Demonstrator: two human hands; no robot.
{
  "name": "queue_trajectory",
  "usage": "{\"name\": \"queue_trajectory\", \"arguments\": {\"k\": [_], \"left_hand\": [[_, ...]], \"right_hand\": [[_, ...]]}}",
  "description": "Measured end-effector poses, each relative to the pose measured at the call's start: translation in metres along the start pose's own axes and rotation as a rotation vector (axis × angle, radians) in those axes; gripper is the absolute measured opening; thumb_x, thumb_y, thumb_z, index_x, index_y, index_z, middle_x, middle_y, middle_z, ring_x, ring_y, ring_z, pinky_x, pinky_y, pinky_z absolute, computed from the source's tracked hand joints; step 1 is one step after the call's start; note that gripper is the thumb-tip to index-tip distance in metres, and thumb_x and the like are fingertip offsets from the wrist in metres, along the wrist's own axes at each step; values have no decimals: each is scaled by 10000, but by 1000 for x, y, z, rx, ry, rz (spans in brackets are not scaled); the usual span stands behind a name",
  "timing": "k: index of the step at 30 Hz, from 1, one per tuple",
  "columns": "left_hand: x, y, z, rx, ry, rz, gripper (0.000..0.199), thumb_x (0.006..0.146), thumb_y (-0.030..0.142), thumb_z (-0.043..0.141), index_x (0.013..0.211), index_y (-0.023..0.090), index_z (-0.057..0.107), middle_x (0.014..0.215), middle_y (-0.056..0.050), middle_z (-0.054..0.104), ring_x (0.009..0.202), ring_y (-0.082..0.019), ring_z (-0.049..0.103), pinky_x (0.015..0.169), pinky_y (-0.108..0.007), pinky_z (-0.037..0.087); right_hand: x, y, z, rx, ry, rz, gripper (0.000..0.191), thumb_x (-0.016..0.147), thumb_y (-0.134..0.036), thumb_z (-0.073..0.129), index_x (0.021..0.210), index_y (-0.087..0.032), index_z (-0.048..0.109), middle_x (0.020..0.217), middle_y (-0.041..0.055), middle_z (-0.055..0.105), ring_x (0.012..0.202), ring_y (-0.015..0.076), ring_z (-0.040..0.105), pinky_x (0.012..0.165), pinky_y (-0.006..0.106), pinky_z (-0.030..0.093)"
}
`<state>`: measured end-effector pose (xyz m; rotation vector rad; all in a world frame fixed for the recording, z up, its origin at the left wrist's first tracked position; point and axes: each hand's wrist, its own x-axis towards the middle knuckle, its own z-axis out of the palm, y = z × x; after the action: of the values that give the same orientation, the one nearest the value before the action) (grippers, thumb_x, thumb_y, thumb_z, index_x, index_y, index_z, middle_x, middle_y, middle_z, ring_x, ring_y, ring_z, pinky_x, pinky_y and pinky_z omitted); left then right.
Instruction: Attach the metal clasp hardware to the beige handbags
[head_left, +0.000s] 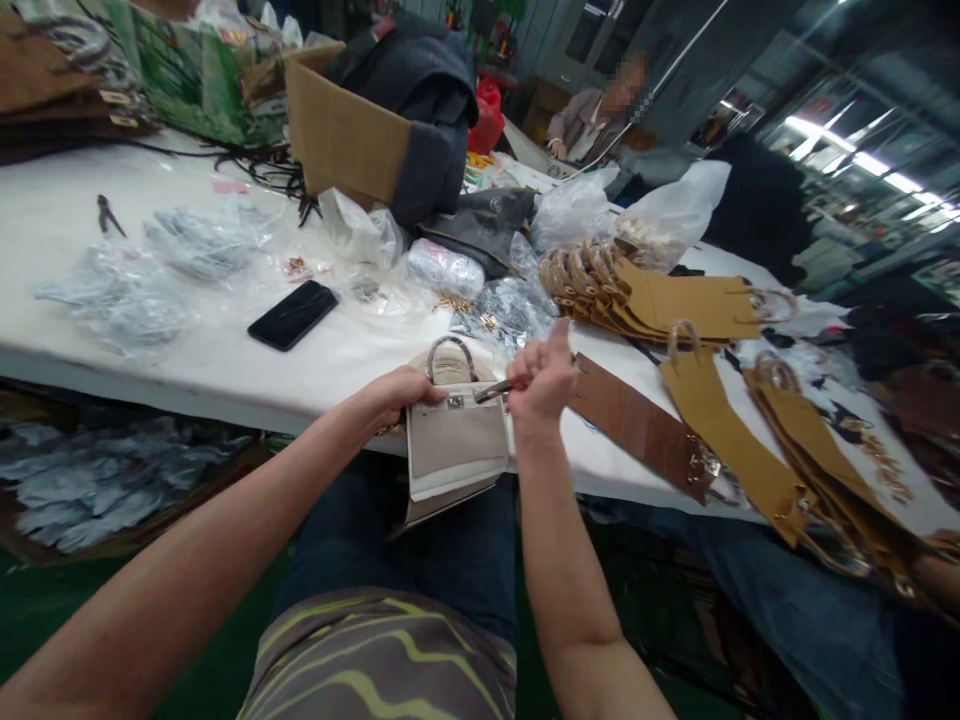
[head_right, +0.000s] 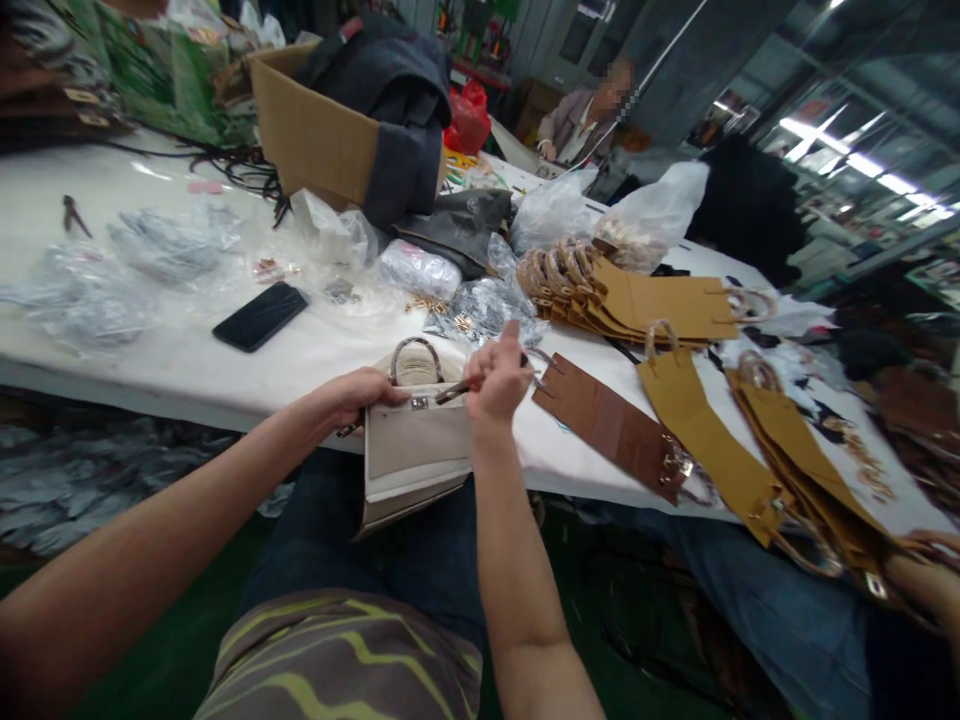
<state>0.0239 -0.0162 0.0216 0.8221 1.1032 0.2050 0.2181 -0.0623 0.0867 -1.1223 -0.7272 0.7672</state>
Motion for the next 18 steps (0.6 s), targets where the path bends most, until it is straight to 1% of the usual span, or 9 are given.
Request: {"name": "queue_trajectory", "arguments": {"k": [2,4,6,8,11,13,14,16,18], "left_hand": [[0,0,-7,11,-57,-11,328,792,250,885,1079,160,753,934,-124,831,775,-290,784,713,-381,681],[-2,2,-13,-11,-143,18,333,762,263,921,1038,152,769,932,-130,831,776,-286,786,705,-358,674],[-6,4,-17,-38,-207,54,371,709,270,975,999,143,782,940,-136,831,775,-280,786,708,-345,673],[-11,5,-18,-48,-243,77,427,681,294,1016,1013,137,798,1003,-148,840,817,-281,797,739,-343,679],[-19,3,-20,-47,-269,84,504,674,339,1046,1064,121,814,1072,-161,844,872,-278,810,782,-338,679],[-22,2,-21,-57,-265,78,538,660,346,1059,1073,104,813,1061,-166,843,873,-276,813,791,-338,676],[-23,1,-21,-65,-261,73,552,654,345,1063,1078,98,812,1057,-169,843,874,-278,814,796,-342,675],[-24,1,-22,-77,-254,69,578,644,355,1070,1092,96,813,1057,-172,845,862,-279,812,789,-348,671],[-26,3,-21,-71,-257,70,601,625,381,1084,1085,100,818,1049,-167,846,838,-272,802,771,-344,662]], "right_hand": [[27,-9,-34,-78,6,86,725,979,-788,680,675,-296,243,533,-110,214,422,83,187,374,275,172],[50,-6,-67,-229,3,191,715,916,-768,780,685,-301,291,522,-123,247,421,76,191,381,266,168],[67,9,-91,-426,33,255,691,895,-784,790,687,-305,338,503,-117,299,420,84,233,400,268,203],[79,27,-106,-676,50,240,652,934,-798,730,676,-298,401,488,-75,387,442,119,348,447,283,290],[90,49,-115,-1095,-1,120,618,1021,-731,654,651,-250,538,568,47,585,633,211,600,626,312,443],[89,53,-116,-1278,-33,29,573,1040,-679,664,734,-195,672,780,146,732,860,281,705,797,342,506],[86,52,-115,-1317,-36,-36,541,1035,-666,682,840,-165,741,944,195,774,990,317,721,892,371,524],[72,43,-112,-1270,-28,-205,545,1032,-657,698,1114,-128,803,1251,259,752,1221,366,686,1069,450,516],[54,28,-108,-1075,-140,-330,574,1069,-651,649,1289,-140,792,1381,242,717,1313,351,656,1159,487,496]]}}
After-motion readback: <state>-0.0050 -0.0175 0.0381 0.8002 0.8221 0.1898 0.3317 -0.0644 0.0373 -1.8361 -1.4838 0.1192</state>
